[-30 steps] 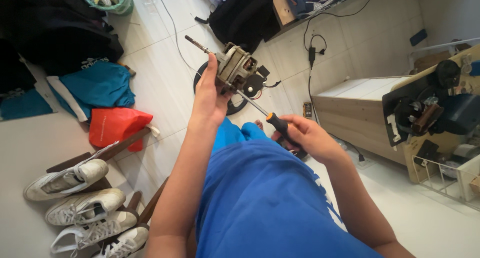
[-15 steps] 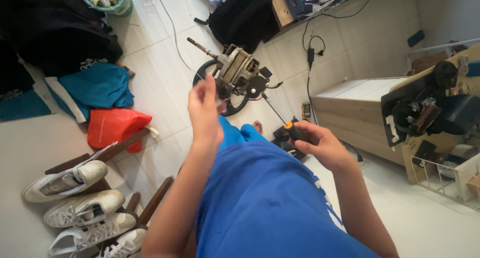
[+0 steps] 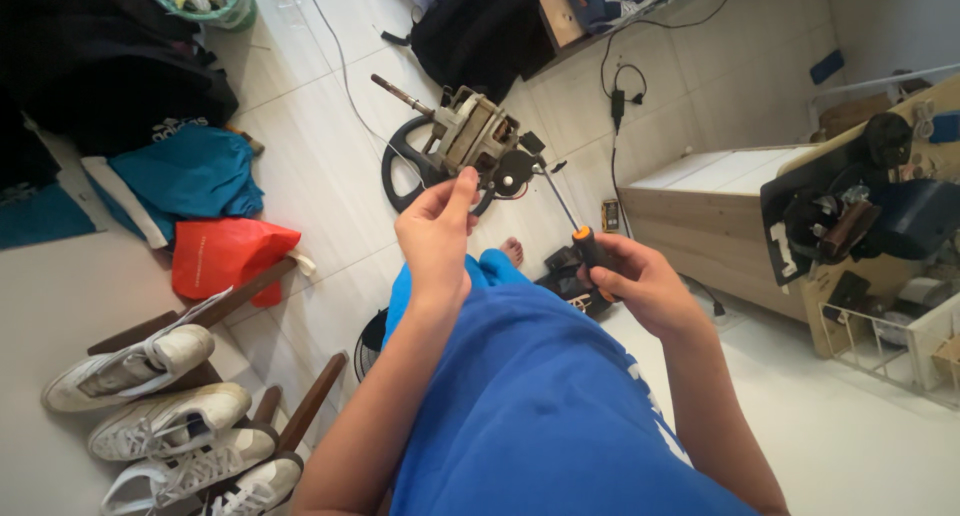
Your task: The person sits on the floor and uses a screwdriver to unscrew and disassemble an electric fan motor housing, handling the motor, screws, and wiring, and repositions the motor while working on it on their lap.
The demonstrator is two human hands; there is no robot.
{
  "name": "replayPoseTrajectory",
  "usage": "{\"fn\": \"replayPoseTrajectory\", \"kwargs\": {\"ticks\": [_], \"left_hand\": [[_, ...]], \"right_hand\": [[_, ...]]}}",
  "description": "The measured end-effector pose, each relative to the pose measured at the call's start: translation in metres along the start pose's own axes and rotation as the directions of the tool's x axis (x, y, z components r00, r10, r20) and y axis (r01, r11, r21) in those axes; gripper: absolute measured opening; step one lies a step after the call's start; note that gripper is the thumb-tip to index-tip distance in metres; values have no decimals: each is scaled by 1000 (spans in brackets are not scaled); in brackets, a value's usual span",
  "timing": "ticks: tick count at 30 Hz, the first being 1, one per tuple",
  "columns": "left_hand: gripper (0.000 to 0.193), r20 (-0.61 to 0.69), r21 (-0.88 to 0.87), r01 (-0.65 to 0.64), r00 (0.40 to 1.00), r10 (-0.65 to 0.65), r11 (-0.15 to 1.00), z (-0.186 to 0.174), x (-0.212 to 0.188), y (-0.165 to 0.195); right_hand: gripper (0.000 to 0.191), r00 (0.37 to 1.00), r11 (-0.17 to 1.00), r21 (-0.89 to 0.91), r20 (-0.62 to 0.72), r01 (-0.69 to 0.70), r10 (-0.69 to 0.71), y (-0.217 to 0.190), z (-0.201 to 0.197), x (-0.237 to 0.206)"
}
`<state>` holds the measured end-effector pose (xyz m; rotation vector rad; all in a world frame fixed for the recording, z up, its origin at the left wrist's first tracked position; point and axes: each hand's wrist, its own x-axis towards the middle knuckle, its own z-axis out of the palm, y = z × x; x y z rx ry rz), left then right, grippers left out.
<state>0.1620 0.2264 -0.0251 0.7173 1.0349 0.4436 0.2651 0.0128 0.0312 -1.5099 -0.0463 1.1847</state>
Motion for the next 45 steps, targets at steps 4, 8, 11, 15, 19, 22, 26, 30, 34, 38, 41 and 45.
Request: {"fn": "replayPoseTrajectory", "kwargs": {"ticks": [4, 8, 11, 15, 19, 22, 26, 30, 34, 38, 41, 45], "left_hand": [[28, -24, 30, -27, 999, 28, 999, 2, -1, -2], [28, -48, 224, -154, 985, 169, 962, 6, -6, -1], [28, -30, 346, -264, 956, 292, 901, 7, -9, 1], [26, -17, 446, -276, 948, 317, 851, 1, -11, 1], [24, 34, 383, -279, 957, 289, 880, -8, -14, 4], [24, 123, 262, -161, 984, 133, 952, -15, -27, 13], [36, 405, 166, -277, 894, 191, 946, -21, -60, 17], [40, 282, 17, -175, 945, 164, 984, -32, -74, 10], [38, 252, -201, -79, 959, 129, 976, -69, -45, 32], [37, 250, 94, -127, 963, 101, 987, -84, 33, 81], [59, 346, 180, 82, 928, -141, 980, -61, 77, 89], [82, 666, 161, 168, 709, -232, 973, -31, 93, 84]], "right_hand": [[54, 999, 1000, -12, -34, 7, -7, 1, 0, -1], [53, 998, 1000, -26, -57, -8, 7, 4, -2, 0], [53, 999, 998, -59, -52, -7, 4, 5, -5, 0], [53, 999, 999, -40, -35, -33, 31, 6, -9, 0], [50, 993, 996, -31, 78, 87, -84, 7, -6, 1], [51, 978, 988, -7, 143, 151, -149, 6, 4, 3], [46, 964, 976, -100, 202, 195, -172, 1, 34, 6], [42, 968, 992, 45, 217, 118, -125, 6, 83, 19], [20, 994, 981, -159, 24, 108, -106, 2, 108, 31], [36, 967, 991, -83, -223, 102, -119, 0, 127, 53], [34, 897, 990, 28, -427, 138, -113, 3, 160, 61], [32, 724, 916, 250, -687, 312, -59, 1, 194, 82]]}}
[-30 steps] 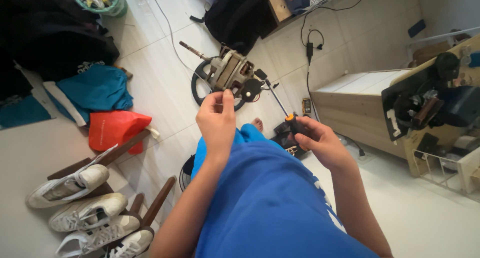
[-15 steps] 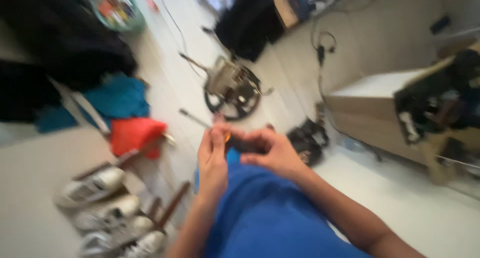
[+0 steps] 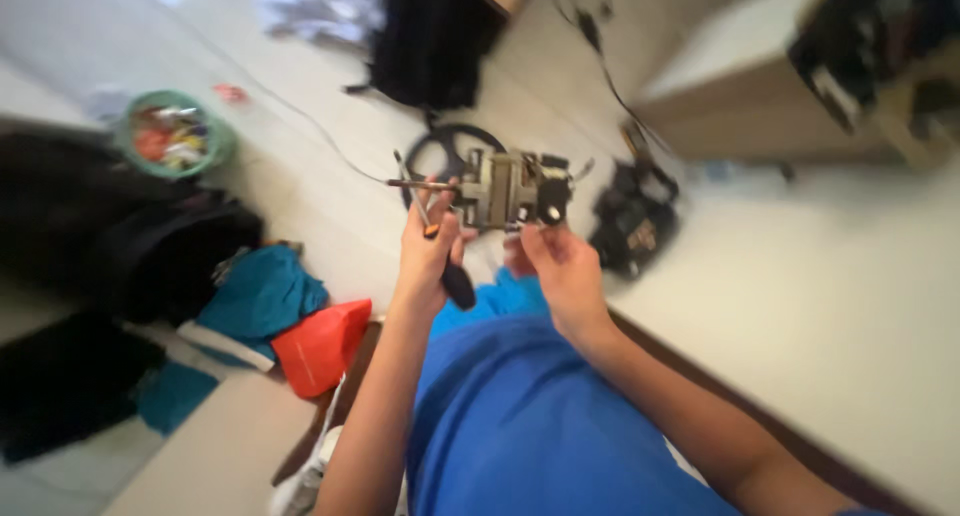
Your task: The person sits on the floor and uses a screwdriver to unscrew and disassemble an electric fan motor housing, handling the motor, screws, and wiring, and repositions the motor while working on it on their lap.
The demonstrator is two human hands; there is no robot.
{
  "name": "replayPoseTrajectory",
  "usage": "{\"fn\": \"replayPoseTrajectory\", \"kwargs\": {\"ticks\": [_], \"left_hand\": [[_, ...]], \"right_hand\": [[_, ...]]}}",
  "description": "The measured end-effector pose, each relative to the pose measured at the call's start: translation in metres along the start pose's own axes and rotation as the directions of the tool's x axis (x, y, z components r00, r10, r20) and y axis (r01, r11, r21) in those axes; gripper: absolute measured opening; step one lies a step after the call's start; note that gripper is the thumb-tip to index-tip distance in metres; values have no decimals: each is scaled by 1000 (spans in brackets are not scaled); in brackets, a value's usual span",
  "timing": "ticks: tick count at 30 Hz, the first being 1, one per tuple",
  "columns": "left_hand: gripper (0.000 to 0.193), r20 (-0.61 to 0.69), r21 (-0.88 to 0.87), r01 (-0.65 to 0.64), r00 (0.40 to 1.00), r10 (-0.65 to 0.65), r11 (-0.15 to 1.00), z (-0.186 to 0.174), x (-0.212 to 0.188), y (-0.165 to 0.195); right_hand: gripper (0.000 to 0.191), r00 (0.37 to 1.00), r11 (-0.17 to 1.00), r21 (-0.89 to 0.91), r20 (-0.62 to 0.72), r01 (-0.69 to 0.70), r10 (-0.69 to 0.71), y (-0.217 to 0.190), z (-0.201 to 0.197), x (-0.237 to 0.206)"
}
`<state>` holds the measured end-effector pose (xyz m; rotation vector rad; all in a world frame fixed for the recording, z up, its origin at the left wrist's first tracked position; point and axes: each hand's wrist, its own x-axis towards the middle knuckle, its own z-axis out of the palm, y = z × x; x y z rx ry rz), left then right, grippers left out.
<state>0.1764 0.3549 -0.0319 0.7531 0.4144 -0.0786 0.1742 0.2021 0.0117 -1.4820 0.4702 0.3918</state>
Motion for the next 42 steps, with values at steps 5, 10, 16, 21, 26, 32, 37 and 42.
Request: {"fn": "replayPoseTrajectory", "kwargs": {"ticks": [5, 10, 16, 21, 26, 32, 37, 42], "left_hand": [[82, 14, -28, 78, 997, -77, 997, 19, 2, 1], [76, -74, 91, 175, 983, -169, 980, 30, 7, 12], [65, -51, 93, 192, 981, -188, 977, 35, 6, 16], [61, 7, 108, 149, 989, -151, 983, 34, 6, 19], [63, 19, 94, 170, 985, -172, 981, 33, 6, 18], [63, 46, 108, 168, 984, -174, 980, 31, 11, 18], [64, 55, 76, 166, 984, -170, 983, 27, 12, 17], [65, 69, 15, 191, 979, -191, 982, 26, 12, 15]], "right_hand": [[27, 994, 984, 165, -95, 61, -46, -12, 18, -9], [24, 986, 978, 209, -167, 28, 7, -35, 27, -12], [22, 975, 976, 141, -170, 168, -144, -49, 29, -19], [20, 957, 978, 18, -212, 208, -199, -50, 30, -20], [13, 901, 843, -441, -148, 308, -407, -46, 24, -21], [11, 847, 704, -579, -44, 411, -530, -40, 17, -18], [10, 862, 723, -569, -48, 392, -505, -34, 17, -18], [11, 753, 573, -676, -40, 463, -656, -29, 21, -20]]}}
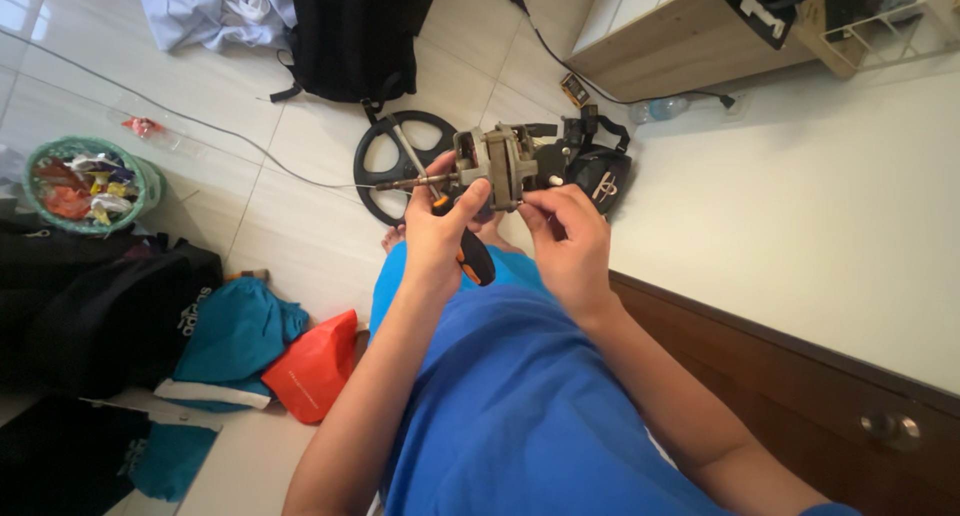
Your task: The person sits on the floor and uses a screwdriver to unscrew and disassemble an electric fan motor housing, handling the motor, screws, and wiring, and repositions the motor while working on it on their lap.
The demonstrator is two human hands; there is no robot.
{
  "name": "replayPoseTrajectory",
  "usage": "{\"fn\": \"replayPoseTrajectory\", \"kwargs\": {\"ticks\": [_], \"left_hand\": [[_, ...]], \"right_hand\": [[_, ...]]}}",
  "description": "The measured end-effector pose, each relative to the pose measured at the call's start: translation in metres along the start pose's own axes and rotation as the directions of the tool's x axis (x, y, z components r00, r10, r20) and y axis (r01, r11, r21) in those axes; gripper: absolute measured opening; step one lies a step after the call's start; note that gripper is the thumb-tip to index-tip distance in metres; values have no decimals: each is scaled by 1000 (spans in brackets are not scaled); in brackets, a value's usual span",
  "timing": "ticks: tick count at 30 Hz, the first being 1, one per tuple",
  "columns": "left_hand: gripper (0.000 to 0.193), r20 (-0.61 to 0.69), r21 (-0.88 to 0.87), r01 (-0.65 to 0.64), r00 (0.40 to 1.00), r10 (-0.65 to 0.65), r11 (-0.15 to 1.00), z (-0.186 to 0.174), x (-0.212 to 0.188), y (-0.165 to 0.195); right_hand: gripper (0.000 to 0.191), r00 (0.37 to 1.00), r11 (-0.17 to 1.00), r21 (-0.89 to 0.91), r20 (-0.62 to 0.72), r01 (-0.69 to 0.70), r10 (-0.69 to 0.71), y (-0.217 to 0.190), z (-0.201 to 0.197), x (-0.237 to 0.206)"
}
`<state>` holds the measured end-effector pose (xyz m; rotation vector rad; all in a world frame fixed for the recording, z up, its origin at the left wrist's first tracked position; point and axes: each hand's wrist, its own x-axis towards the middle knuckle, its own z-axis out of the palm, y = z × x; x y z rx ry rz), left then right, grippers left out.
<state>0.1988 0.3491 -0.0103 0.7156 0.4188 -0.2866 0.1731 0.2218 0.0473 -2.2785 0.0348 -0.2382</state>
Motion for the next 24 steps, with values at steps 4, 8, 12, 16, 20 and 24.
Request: {"fn": "replayPoseTrajectory", "kwargs": {"ticks": [4, 8, 12, 16, 20, 24], "left_hand": [[64, 1, 33, -7, 1000, 7, 999, -1, 1, 0], [63, 17, 26, -15, 1000, 15, 1000, -2, 1, 2], [63, 31, -17, -10, 999, 11, 1000, -1, 0, 1], [63, 1, 16, 10, 1000, -10, 1000, -2, -1, 1], [61, 18, -18, -3, 1000, 3, 1000, -3, 0, 1], [61, 13, 65, -3, 1000, 2, 998, -1, 0, 1]], "right_hand": [[11, 999, 999, 3, -18, 43, -43, 1, 0, 0], [10, 998, 994, 86, 22, -66, 65, 2, -3, -1], [8, 980, 974, 118, 75, -193, 185, 4, -5, -4], [9, 977, 958, 199, 95, -208, 192, 6, -3, -4], [16, 928, 842, 392, 177, -372, 328, 8, -4, -1], [18, 862, 763, 401, 205, -506, 464, 9, -6, 2]]}}
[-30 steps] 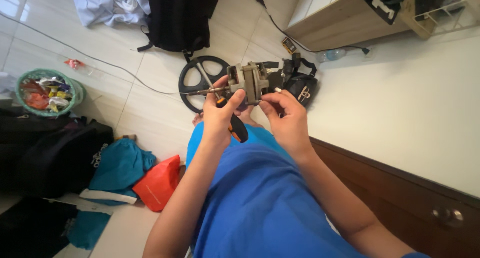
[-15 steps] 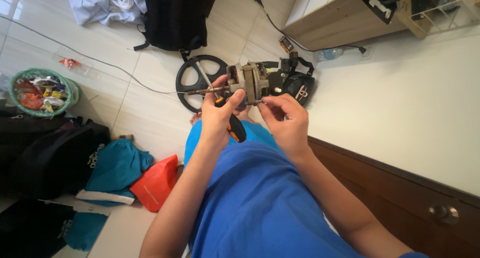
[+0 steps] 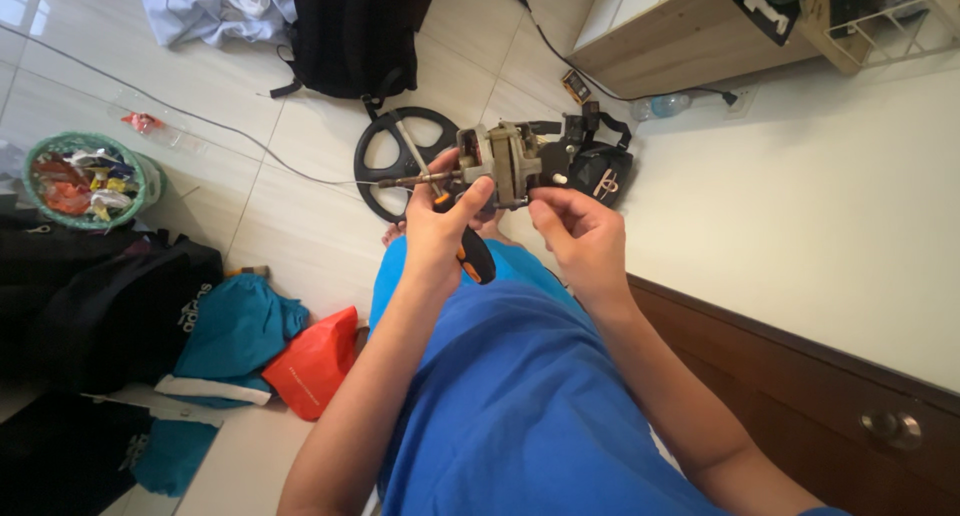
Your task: The person sits on the floor and uses a screwdriver to unscrew and disassemble an electric fan motor housing, handling the motor, screws, and wiring, and repositions the motor while working on it on their lap.
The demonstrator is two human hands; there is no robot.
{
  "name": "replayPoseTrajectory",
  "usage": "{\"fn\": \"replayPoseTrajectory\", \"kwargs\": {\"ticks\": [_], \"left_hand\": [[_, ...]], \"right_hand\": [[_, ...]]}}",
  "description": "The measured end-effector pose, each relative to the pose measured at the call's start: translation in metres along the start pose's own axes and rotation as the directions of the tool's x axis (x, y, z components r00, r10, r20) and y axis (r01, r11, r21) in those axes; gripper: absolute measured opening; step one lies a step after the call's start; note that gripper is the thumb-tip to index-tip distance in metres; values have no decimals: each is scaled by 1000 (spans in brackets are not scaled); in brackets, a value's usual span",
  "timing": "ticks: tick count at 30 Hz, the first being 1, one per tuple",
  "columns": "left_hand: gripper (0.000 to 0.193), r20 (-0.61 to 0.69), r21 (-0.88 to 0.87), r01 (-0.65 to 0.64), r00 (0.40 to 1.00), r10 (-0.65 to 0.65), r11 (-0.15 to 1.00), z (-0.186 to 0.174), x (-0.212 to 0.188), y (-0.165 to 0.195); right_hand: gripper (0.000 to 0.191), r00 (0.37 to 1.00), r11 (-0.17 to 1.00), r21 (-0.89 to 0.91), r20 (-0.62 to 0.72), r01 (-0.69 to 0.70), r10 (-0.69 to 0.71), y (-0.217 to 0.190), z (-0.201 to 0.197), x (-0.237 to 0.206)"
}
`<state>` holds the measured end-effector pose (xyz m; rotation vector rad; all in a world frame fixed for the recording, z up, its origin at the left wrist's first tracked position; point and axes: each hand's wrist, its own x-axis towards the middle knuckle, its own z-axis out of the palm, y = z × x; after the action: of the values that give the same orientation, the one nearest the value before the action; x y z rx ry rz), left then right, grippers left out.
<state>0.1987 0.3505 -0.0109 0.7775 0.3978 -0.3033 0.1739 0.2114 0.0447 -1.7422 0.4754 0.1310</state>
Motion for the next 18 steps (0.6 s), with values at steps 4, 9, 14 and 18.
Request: {"fn": "replayPoseTrajectory", "kwargs": {"ticks": [4, 9, 14, 18], "left_hand": [[62, -5, -41, 23, 1000, -24, 999, -1, -1, 1], [63, 6, -91, 25, 1000, -25, 996, -1, -1, 3], [63, 21, -72, 16, 1000, -14, 997, -1, -2, 3], [64, 6, -94, 29, 1000, -28, 995, 1, -3, 3]], "right_hand": [[18, 998, 996, -68, -21, -60, 59, -3, 0, 1], [19, 995, 999, 6, 83, -51, 50, -9, 0, 2], [18, 998, 994, -88, 11, -68, 69, -10, 4, 2], [23, 992, 995, 70, 110, -75, 67, -10, 1, 1]]}}
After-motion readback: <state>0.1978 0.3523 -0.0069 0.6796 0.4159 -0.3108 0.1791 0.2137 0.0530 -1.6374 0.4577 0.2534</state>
